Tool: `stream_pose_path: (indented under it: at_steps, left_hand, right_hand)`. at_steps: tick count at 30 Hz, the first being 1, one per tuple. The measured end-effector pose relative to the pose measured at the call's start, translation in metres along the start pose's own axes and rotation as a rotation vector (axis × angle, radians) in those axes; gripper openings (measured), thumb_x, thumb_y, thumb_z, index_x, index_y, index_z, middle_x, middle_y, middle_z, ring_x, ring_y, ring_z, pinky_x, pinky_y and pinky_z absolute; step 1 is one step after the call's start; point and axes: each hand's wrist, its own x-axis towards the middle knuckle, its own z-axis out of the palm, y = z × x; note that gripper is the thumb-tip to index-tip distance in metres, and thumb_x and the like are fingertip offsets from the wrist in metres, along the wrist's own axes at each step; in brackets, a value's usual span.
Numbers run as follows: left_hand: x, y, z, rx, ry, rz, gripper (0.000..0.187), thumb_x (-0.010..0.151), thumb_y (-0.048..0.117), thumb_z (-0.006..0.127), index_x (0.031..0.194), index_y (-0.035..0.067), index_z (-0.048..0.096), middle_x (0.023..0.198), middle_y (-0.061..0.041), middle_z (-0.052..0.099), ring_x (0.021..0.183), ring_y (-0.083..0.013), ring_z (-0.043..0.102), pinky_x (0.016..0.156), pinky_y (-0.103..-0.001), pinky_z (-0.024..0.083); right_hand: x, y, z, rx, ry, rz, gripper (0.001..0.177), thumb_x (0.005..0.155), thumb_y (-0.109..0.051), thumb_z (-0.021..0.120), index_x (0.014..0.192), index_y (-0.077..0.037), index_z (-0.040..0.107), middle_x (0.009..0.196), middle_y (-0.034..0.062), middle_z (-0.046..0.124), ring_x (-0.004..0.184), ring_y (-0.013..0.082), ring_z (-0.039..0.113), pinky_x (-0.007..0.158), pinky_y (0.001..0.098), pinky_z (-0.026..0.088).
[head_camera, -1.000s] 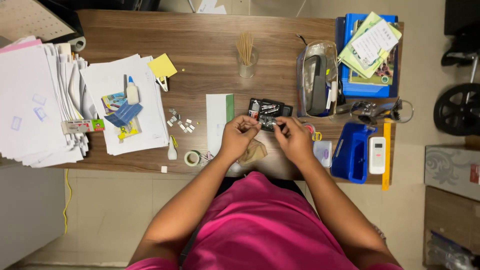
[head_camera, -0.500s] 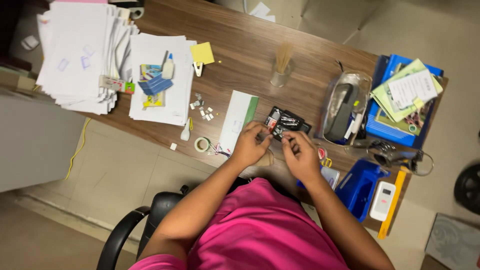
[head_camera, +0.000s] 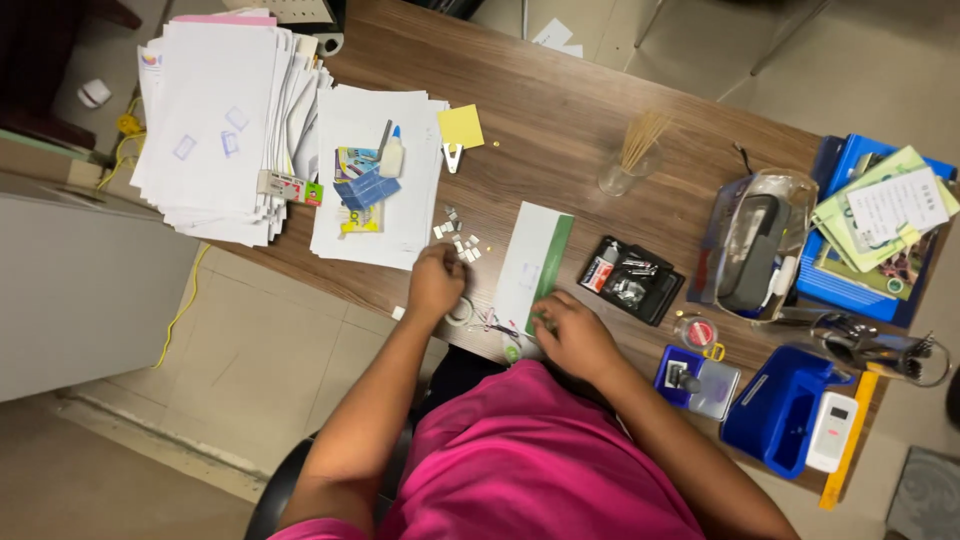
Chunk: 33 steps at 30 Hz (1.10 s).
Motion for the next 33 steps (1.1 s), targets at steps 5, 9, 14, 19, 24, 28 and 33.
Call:
stream_pose_path:
  at_steps: [5,9,14,19,24,28,33]
  left_hand:
    - [0.049,-0.019,-0.027,0.132,-0.067,0.154,0.038,0.082,0.003,0.066,0.121,0.001,0.067,0.115,-0.024,0.066,0.105,-0.0399,0.064,0.095,-0.044,0.053]
    - [0.072,-0.009,-0.039,0.214,-0.196,0.413,0.058,0.076,-0.007,0.061,0.134,0.003,0.063,0.139,-0.024,0.054,0.122,-0.0407,0.051,0.102,-0.044,0.047]
    - [0.105,-0.01,-0.036,0.284,-0.435,0.488,0.057,0.068,-0.012,0.061,0.121,0.005,0.068,0.144,-0.02,0.048,0.129,-0.0372,0.047,0.101,-0.042,0.048]
    - [0.118,-0.016,-0.037,0.346,-0.606,0.484,0.038,0.079,-0.01,0.061,0.112,0.005,0.071,0.129,-0.014,0.056,0.128,-0.0328,0.051,0.1,-0.041,0.052]
    - [0.127,-0.026,-0.028,0.242,-0.55,0.587,0.031,0.074,-0.009,0.063,0.102,0.002,0.069,0.12,-0.017,0.058,0.12,-0.0367,0.053,0.095,-0.044,0.051]
    - [0.131,-0.034,-0.028,0.15,-0.562,0.589,0.023,0.079,-0.009,0.061,0.1,0.001,0.066,0.114,-0.017,0.06,0.115,-0.0388,0.057,0.095,-0.045,0.052]
    - [0.129,-0.031,-0.043,0.013,-0.555,0.505,0.016,0.082,-0.007,0.065,0.097,0.0,0.065,0.112,-0.019,0.061,0.11,-0.0395,0.061,0.094,-0.046,0.051]
  right_hand:
    - [0.056,0.007,0.048,-0.082,-0.048,0.116,0.028,0.087,-0.012,0.073,0.112,0.0,0.069,0.108,0.018,0.07,0.088,0.0286,0.074,0.076,0.0375,0.059]
    - [0.103,0.003,0.094,0.039,0.069,0.2,0.047,0.084,-0.012,0.074,0.126,0.003,0.06,0.114,0.0221,0.067,0.089,0.0298,0.075,0.075,0.0379,0.061]
    - [0.136,-0.011,0.125,-0.009,0.182,0.336,0.054,0.081,-0.015,0.08,0.129,0.001,0.059,0.107,0.0211,0.071,0.088,0.0319,0.074,0.078,0.0396,0.059]
    - [0.147,-0.004,0.137,-0.108,0.253,0.361,0.043,0.082,-0.016,0.08,0.119,0.0,0.064,0.11,0.0195,0.071,0.088,0.0327,0.074,0.078,0.0407,0.058]
    - [0.148,-0.002,0.126,-0.101,0.13,0.376,0.033,0.083,-0.016,0.082,0.108,-0.003,0.065,0.098,0.0156,0.072,0.082,0.0293,0.07,0.074,0.0399,0.057]
    - [0.145,-0.001,0.122,-0.028,0.117,0.412,0.032,0.082,-0.013,0.082,0.107,-0.003,0.066,0.094,0.0139,0.072,0.077,0.025,0.069,0.071,0.0375,0.056]
    - [0.137,0.006,0.125,0.038,0.17,0.401,0.024,0.087,-0.011,0.078,0.107,-0.003,0.068,0.092,0.0099,0.072,0.077,0.0182,0.067,0.073,0.032,0.056]
